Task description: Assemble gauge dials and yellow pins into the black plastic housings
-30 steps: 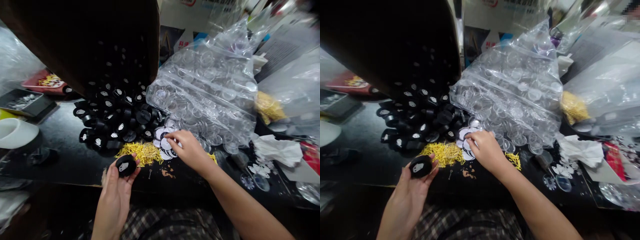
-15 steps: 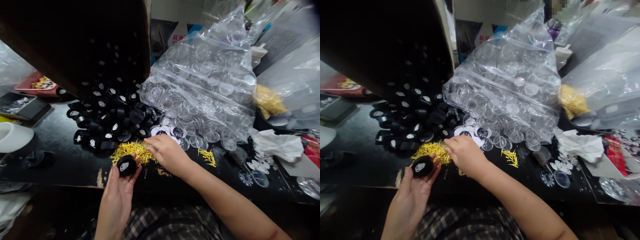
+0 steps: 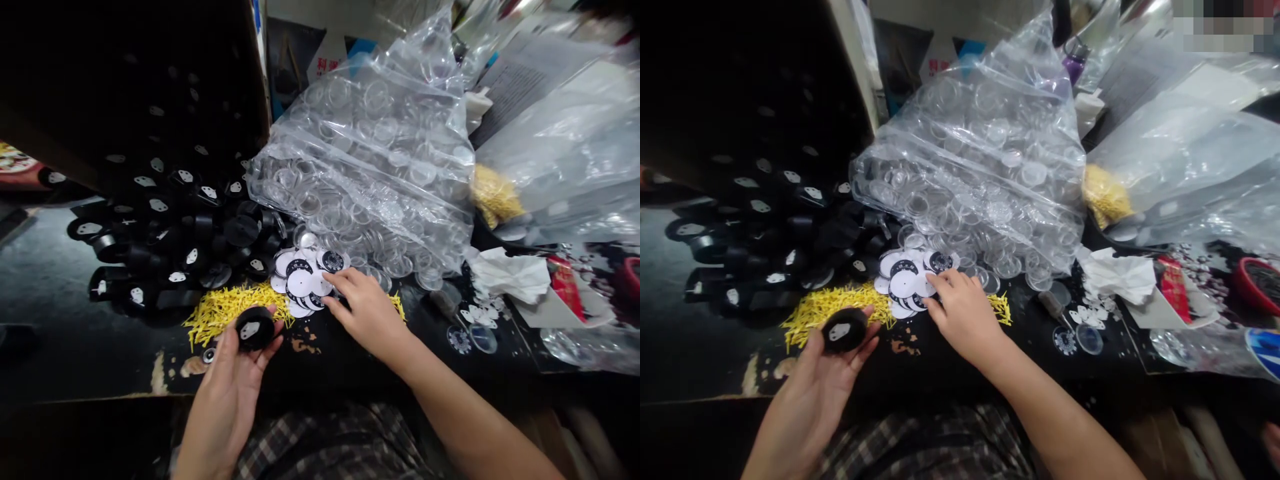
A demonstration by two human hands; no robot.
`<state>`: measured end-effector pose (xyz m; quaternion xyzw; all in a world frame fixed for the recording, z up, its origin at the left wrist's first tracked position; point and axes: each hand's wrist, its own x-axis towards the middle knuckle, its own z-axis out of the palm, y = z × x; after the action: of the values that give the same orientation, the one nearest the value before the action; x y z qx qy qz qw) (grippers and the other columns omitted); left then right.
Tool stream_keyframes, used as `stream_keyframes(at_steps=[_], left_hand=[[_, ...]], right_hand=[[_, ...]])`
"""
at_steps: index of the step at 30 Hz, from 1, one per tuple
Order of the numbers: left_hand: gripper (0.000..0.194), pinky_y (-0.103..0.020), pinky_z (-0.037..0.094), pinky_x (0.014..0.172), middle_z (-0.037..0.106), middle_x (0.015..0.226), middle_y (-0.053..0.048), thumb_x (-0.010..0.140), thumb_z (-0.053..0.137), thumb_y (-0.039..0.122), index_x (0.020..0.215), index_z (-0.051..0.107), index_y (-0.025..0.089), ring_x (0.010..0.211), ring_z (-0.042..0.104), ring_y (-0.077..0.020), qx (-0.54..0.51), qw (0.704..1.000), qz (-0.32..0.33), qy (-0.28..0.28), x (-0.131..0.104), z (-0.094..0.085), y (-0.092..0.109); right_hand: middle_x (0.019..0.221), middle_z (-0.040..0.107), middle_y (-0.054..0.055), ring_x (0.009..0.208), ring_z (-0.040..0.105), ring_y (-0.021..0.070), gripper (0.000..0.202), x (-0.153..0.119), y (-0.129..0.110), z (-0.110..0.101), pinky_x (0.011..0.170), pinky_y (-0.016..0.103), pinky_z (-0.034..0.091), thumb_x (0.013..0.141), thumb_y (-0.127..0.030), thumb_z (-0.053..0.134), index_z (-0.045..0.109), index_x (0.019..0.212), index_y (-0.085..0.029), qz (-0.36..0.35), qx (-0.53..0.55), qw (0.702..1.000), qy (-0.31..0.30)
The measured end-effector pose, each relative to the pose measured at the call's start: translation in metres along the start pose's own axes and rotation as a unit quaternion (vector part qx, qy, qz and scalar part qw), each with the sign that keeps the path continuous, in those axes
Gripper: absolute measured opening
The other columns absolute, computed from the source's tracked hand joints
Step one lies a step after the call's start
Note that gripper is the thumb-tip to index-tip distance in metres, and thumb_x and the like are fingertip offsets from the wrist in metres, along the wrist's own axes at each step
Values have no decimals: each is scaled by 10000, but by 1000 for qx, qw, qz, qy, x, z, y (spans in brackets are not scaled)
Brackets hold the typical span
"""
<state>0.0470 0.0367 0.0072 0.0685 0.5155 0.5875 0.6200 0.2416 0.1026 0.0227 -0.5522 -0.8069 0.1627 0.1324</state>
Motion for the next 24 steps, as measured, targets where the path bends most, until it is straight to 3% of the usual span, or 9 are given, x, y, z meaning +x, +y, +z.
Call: stream_keyframes(at_steps=[2,5,9,11,14,17,21,24], left_hand=[[423,-362,543,876,634,1210,-136,837,615,479,1102,651,151,1110,594,-284,-11,1000,-13,-16,-3,3,-4],[398,-357,544,874,629,1221,-118,847,608,465,1108,653,168,1110,593,-271,-18,1000,-9,-18,-5,4,-6],[386,-301,560,804,626,1233,-104,861,593,456,1137,639,192,1016,635,-226,-8,1000,-8,-20,-9,1,-7],[385,-314,536,863,638,1215,-112,869,574,465,1122,648,183,1059,620,-235,-16,1000,7,-24,-12,0,-8],[387,-372,440,1009,659,1176,-116,876,556,477,1099,663,179,1181,547,-259,-36,997,41,-46,-17,2,-9],[358,-372,405,1041,677,1140,-100,882,551,466,1072,680,192,1165,559,-246,-29,995,48,-85,-20,1,-11],[295,-363,414,1035,681,1131,-76,882,572,421,1049,694,211,1140,576,-236,-16,994,62,-93,-25,-5,-16],[348,-382,424,1030,655,1190,-97,882,562,447,1100,677,201,1166,559,-258,-27,996,30,-77,-26,-6,-19]], right_hand=[[1161,593,113,1034,543,288,411,0,-5,14,859,453,423,877,-324,604,563,1252,-160,-2,-44,999,15],[1150,598,112,1019,544,281,359,3,-6,23,857,442,421,875,-287,608,592,1208,-154,-30,-43,998,23],[1075,635,81,991,566,224,223,3,-3,17,883,388,414,936,-231,508,631,1106,-155,-57,44,994,81],[1025,647,66,962,578,199,190,0,-6,9,875,360,418,949,-205,467,629,1036,-157,-52,101,989,98],[874,652,19,800,609,159,105,-6,-20,0,724,290,449,920,-183,482,572,975,-180,-20,206,978,-15],[816,642,-17,718,615,135,150,-10,-32,1,644,251,446,878,-141,497,522,1008,-212,25,300,945,-130],[852,611,-10,684,598,115,163,-12,-32,12,645,244,476,848,-187,558,514,1004,-206,85,419,900,-88],[860,599,0,689,583,110,130,-15,-27,13,661,246,488,882,-230,546,563,1007,-201,81,458,884,-53]])
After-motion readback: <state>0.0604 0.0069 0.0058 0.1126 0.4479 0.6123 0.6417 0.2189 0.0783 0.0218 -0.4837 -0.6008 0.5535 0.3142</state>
